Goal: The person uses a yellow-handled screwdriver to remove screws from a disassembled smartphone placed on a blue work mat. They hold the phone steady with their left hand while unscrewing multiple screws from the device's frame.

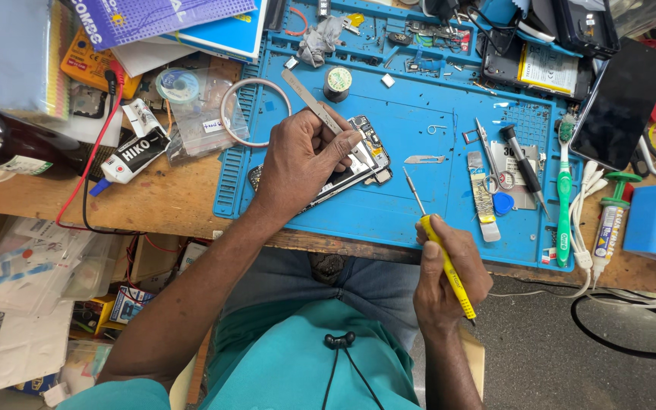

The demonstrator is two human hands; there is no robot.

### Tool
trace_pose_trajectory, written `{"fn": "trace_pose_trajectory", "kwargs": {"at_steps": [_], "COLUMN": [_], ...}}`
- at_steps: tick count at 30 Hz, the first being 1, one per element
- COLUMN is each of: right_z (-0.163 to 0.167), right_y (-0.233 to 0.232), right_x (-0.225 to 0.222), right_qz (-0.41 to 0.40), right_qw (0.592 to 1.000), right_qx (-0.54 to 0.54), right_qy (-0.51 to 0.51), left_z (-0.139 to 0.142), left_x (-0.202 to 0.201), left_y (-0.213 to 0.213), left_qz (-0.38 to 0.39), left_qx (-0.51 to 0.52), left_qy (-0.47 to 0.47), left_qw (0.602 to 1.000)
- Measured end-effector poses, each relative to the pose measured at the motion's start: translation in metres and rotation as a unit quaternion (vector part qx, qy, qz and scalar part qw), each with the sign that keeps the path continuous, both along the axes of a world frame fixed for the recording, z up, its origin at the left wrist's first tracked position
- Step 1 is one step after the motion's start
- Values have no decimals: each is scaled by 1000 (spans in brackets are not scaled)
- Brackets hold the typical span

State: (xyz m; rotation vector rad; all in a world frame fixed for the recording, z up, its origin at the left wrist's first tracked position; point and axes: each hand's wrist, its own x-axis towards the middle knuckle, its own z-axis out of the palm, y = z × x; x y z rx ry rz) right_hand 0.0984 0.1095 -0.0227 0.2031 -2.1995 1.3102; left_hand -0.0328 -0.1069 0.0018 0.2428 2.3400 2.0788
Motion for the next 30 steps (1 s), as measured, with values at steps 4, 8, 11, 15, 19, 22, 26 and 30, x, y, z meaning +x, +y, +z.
{"fn": "trace_pose_trajectory", "kwargs": {"at_steps": [4,8,11,15,19,22,26,30], "right_z": [-2,-1,4,8,7,6,7,8], "right_y": [0,-1,-3,-5,-4,-4,-3,-2], "right_x": [0,-7,-6,-5,-5,-3,-4,-6], "right_qz": [-2,27,31,22,20,23,21,14], "right_qw": [1000,997,998,998,997,996,998,999], "right_qx": [-27,-71,-51,-48,-55,-71,-49,-32], "right_qy": [13,-2,-35,-46,-41,-47,-37,-27], "left_z": [-1,2,5,7,6,6,7,8], "left_x": [1,4,7,9,10,11,13,14], "left_y": [0,0,-1,-1,-1,-1,-1,0], "left_qz": [-7,-7,2,15,13,13,12,24], "left_qx": [17,16,10,4,4,13,33,30], "left_qy": [9,29,45,51,41,47,43,37], "left_qw": [1000,999,999,999,999,999,998,999]}}
